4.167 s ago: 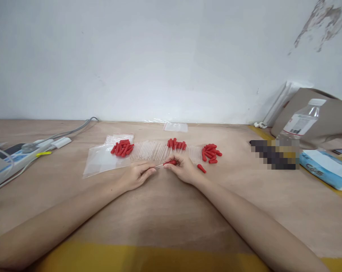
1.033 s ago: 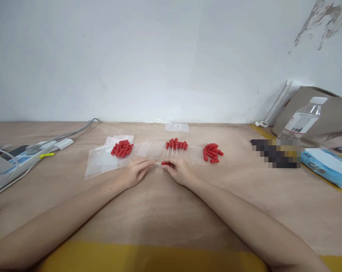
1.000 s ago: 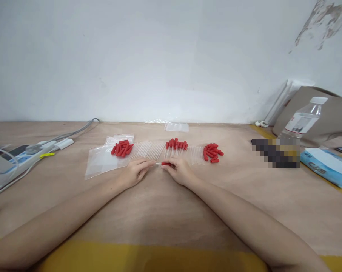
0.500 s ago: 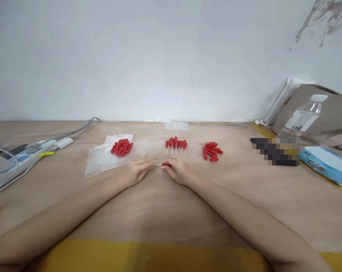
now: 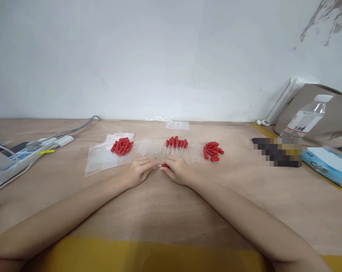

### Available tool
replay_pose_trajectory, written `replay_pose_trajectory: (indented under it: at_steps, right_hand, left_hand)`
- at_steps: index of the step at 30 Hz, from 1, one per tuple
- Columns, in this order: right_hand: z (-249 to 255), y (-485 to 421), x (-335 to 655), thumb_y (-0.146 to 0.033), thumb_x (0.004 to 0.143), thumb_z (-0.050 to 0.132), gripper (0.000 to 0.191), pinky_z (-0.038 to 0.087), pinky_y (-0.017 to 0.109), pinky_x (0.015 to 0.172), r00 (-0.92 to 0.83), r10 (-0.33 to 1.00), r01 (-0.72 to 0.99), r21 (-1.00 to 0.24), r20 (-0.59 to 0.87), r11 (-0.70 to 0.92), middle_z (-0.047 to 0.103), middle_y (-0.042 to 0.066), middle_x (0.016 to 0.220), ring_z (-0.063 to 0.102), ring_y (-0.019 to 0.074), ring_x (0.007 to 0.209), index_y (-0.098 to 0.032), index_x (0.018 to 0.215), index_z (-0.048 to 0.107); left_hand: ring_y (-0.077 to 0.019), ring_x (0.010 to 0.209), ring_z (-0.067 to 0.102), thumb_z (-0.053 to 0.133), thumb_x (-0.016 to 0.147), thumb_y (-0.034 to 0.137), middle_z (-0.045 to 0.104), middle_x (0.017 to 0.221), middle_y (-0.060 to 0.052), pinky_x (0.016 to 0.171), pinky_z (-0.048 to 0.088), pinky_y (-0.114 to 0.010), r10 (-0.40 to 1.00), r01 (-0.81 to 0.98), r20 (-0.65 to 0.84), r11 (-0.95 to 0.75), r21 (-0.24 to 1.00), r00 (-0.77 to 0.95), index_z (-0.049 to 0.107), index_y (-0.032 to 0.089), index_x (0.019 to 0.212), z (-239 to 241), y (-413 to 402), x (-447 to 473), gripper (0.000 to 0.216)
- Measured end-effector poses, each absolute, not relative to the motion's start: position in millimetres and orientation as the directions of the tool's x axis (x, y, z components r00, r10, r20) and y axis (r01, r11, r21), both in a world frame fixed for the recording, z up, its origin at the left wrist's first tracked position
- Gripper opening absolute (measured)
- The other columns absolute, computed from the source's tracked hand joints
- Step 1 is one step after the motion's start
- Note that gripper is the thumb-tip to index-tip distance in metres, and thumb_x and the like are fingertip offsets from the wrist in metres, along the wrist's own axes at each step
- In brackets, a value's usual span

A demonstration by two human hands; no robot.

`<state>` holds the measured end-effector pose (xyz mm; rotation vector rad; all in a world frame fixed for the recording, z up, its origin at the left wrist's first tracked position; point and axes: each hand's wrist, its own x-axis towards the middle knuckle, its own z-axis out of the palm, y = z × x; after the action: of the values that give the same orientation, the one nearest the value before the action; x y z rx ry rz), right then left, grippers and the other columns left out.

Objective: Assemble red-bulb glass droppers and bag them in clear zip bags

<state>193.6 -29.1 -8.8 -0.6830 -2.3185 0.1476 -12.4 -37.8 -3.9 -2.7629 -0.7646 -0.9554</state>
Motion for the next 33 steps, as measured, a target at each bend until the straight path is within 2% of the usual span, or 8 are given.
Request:
replay_pose_trajectory:
  at_steps: [6,10,13,17,20,24,30,33]
  right_hand:
    - [-9,-27,191,-0.029,0.084,0.047,0.02,0.045,0.029,0.069,-0.611,0.536,0.433,-0.321,0.583,0.842,0.06,0.008,0.077,0.055,0.0165,0.074,-0.016,0.086,0.061]
    - [-1,-25,197,-0.028,0.083,0.05,0.019,0.046,0.029,0.071,-0.628,0.624,0.359,-0.538,0.465,0.763,0.062,0.005,0.082,0.058,0.0151,0.076,-0.019,0.089,0.065]
    - [7,-18,209,-0.03,0.078,0.056,0.017,0.046,0.029,0.072,-0.58,0.719,0.293,-0.726,0.382,0.622,0.063,0.003,0.083,0.059,0.0142,0.076,-0.019,0.09,0.063]
    - [19,-5,225,-0.037,0.068,0.066,0.025,0.045,0.026,0.062,-0.385,0.864,0.202,-0.884,0.324,0.421,0.058,0.0,0.071,0.055,0.0115,0.064,-0.016,0.077,0.058]
    - [29,3,233,-0.044,0.067,0.064,0.03,0.043,0.025,0.062,-0.301,0.908,0.163,-0.923,0.29,0.349,0.057,-0.001,0.068,0.052,0.0098,0.062,-0.015,0.072,0.057]
    - [40,12,241,-0.047,0.066,0.064,0.038,0.042,0.025,0.061,-0.179,0.953,0.193,-0.941,0.244,0.277,0.057,-0.002,0.065,0.052,0.0098,0.06,-0.016,0.085,0.054]
    - [45,32,234,-0.041,0.066,0.064,0.028,0.044,0.025,0.06,-0.189,0.97,0.244,-0.95,0.151,0.196,0.062,0.002,0.068,0.055,0.0107,0.06,-0.016,0.074,0.055]
    - [43,46,219,-0.036,0.073,0.058,0.027,0.045,0.026,0.064,-0.158,0.964,0.334,-0.907,0.214,0.256,0.064,0.004,0.077,0.058,0.0126,0.067,-0.014,0.088,0.059]
  left_hand:
    - [-0.0173,0.083,0.06,0.039,0.088,0.015,0.065,0.089,-0.009,0.072,0.05,-0.031,0.455,0.512,0.579,-0.856,0.075,0.676,0.06,0.014,0.1,-6,-36,-11,0.025]
    - [-0.0165,0.086,0.06,0.041,0.089,0.023,0.065,0.094,-0.007,0.076,0.049,-0.031,0.534,0.535,0.563,-0.825,0.183,0.631,0.058,0.017,0.108,-2,-44,-8,0.026]
    - [-0.0164,0.088,0.059,0.042,0.089,0.027,0.064,0.097,-0.006,0.079,0.047,-0.031,0.632,0.576,0.553,-0.76,0.303,0.543,0.056,0.017,0.109,8,-47,-7,0.027]
    - [-0.0185,0.085,0.056,0.045,0.085,0.028,0.061,0.086,-0.006,0.08,0.044,-0.034,0.745,0.723,0.553,-0.607,0.33,0.374,0.064,0.015,0.087,21,-24,-3,0.022]
    - [-0.0205,0.084,0.054,0.053,0.077,0.024,0.058,0.082,-0.007,0.08,0.043,-0.034,0.825,0.84,0.459,-0.479,0.256,0.331,0.065,0.015,0.08,25,3,8,0.015]
    - [-0.025,0.088,0.051,0.051,0.076,0.024,0.057,0.082,-0.01,0.081,0.04,-0.037,0.874,0.925,0.394,-0.359,0.127,0.285,0.066,0.014,0.077,25,26,28,0.018]
    - [-0.0324,0.097,0.045,0.056,0.07,0.026,0.054,0.095,-0.02,0.082,0.037,-0.043,0.911,0.966,0.36,-0.245,0.079,0.202,0.066,0.008,0.076,21,30,52,0.021]
    - [-0.0355,0.097,0.045,0.055,0.071,0.032,0.054,0.097,-0.023,0.078,0.038,-0.046,0.931,0.98,0.339,-0.176,0.095,0.134,0.065,0.006,0.076,22,32,54,0.028]
